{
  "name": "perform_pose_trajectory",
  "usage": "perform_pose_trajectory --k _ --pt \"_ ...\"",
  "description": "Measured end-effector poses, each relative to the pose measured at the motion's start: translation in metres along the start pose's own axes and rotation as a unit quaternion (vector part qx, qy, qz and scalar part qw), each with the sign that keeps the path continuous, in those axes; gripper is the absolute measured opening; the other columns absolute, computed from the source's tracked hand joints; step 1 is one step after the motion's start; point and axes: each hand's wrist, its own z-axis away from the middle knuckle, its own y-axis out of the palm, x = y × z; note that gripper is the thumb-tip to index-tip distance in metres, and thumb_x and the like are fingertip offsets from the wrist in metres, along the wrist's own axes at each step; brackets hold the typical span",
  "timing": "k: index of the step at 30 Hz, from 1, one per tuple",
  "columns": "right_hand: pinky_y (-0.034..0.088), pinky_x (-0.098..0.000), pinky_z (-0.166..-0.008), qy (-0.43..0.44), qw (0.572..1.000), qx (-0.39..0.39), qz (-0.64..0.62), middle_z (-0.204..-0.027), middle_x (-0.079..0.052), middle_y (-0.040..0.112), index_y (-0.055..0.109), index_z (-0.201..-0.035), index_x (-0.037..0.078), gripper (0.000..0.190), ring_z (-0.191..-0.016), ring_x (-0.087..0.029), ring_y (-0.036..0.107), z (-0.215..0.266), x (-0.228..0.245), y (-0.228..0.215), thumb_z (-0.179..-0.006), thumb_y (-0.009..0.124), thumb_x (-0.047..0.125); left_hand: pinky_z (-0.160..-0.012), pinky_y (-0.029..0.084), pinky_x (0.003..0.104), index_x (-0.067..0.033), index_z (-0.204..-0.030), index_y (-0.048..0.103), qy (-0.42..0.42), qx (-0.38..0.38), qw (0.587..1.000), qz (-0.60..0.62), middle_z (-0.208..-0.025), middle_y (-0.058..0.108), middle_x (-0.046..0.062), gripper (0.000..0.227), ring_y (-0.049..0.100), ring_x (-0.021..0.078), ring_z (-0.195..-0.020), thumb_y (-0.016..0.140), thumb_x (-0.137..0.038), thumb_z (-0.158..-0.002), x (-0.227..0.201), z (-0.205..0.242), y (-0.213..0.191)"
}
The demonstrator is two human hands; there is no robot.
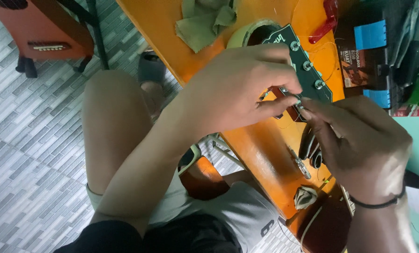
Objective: Restringing an acoustic guitar by threading strings through the bridge and tuning pegs.
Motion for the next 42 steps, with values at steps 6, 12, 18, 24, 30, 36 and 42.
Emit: perform_pose_trajectory --k 6,12,18,24,30,36,42 --pt "0.051 -0.0378 -0.069 0.038 0.998 0.052 0.02 -0.103 -0.019 0.072 0.083 -0.123 -0.005 0.018 -0.081 -0.028 0.066 -0.008 -0.001 -0.006 -0.105 0.086 -0.006 -0.06 0.048 0.031 -0.008 -0.106 0.074 -0.045 0.007 0.998 -0.045 -0.098 0.065 0.002 0.012 0.071 0.0144 -0.081 0.072 -0.017 -0.099 0.001 0.004 -0.011" --pt "0.049 -0.0372 -0.067 0.056 0.995 0.086 0.018 -0.103 -0.017 0.072 0.083 -0.123 -0.004 0.015 -0.075 -0.025 0.064 -0.018 0.004 -0.008 -0.108 0.084 -0.004 -0.052 0.038 0.035 -0.0068 -0.096 0.071 -0.034 -0.014 0.997 -0.074 -0.09 0.059 0.003 0.007 0.06 0.0189 -0.069 0.066 -0.009 -0.1 0.008 0.007 -0.01" --pt "0.055 -0.0409 -0.074 0.028 0.995 0.082 0.043 -0.104 -0.02 0.073 0.084 -0.123 -0.007 0.011 -0.083 -0.029 0.068 -0.018 0.004 -0.008 -0.113 0.086 -0.003 -0.049 0.032 0.036 -0.0076 -0.084 0.066 -0.036 -0.011 0.996 -0.084 -0.088 0.053 0.004 0.013 0.051 0.0191 -0.062 0.067 -0.005 -0.097 0.009 0.006 -0.008" --pt "0.055 -0.0412 -0.073 0.033 0.996 0.072 0.043 -0.102 -0.02 0.072 0.084 -0.122 -0.008 0.01 -0.086 -0.031 0.069 -0.015 0.005 -0.003 -0.114 0.086 -0.003 -0.045 0.032 0.035 -0.0104 -0.076 0.062 -0.038 -0.007 0.993 -0.109 -0.089 0.055 0.002 0.022 0.049 0.0169 -0.057 0.072 -0.009 -0.095 0.007 0.005 -0.004" --pt "0.055 -0.0437 -0.074 0.02 0.994 0.084 0.065 -0.103 -0.022 0.073 0.085 -0.123 -0.009 0.014 -0.084 -0.032 0.068 -0.012 0.003 -0.007 -0.114 0.085 0.002 -0.044 0.029 0.035 -0.0119 -0.074 0.063 -0.042 -0.008 0.994 -0.105 -0.084 0.05 0.001 0.024 0.048 0.0167 -0.058 0.07 -0.011 -0.097 0.008 0.005 0.0" --pt "0.053 -0.0403 -0.072 0.036 0.997 0.067 0.014 -0.101 -0.021 0.073 0.082 -0.118 -0.009 0.005 -0.084 -0.03 0.068 -0.021 0.011 -0.003 -0.114 0.081 -0.008 -0.044 0.03 0.035 -0.0111 -0.074 0.061 -0.046 -0.003 0.993 -0.111 -0.086 0.05 0.001 0.02 0.048 0.0182 -0.059 0.073 -0.007 -0.091 0.008 0.004 0.001" --pt "0.052 -0.0401 -0.072 0.031 0.995 0.068 0.067 -0.104 -0.018 0.073 0.086 -0.122 -0.006 0.007 -0.086 -0.029 0.068 -0.012 0.006 -0.005 -0.117 0.085 0.0 -0.044 0.03 0.035 -0.0081 -0.077 0.066 -0.05 -0.02 0.995 -0.085 -0.084 0.052 0.002 0.017 0.045 0.0186 -0.054 0.069 -0.006 -0.093 0.009 0.008 0.002"
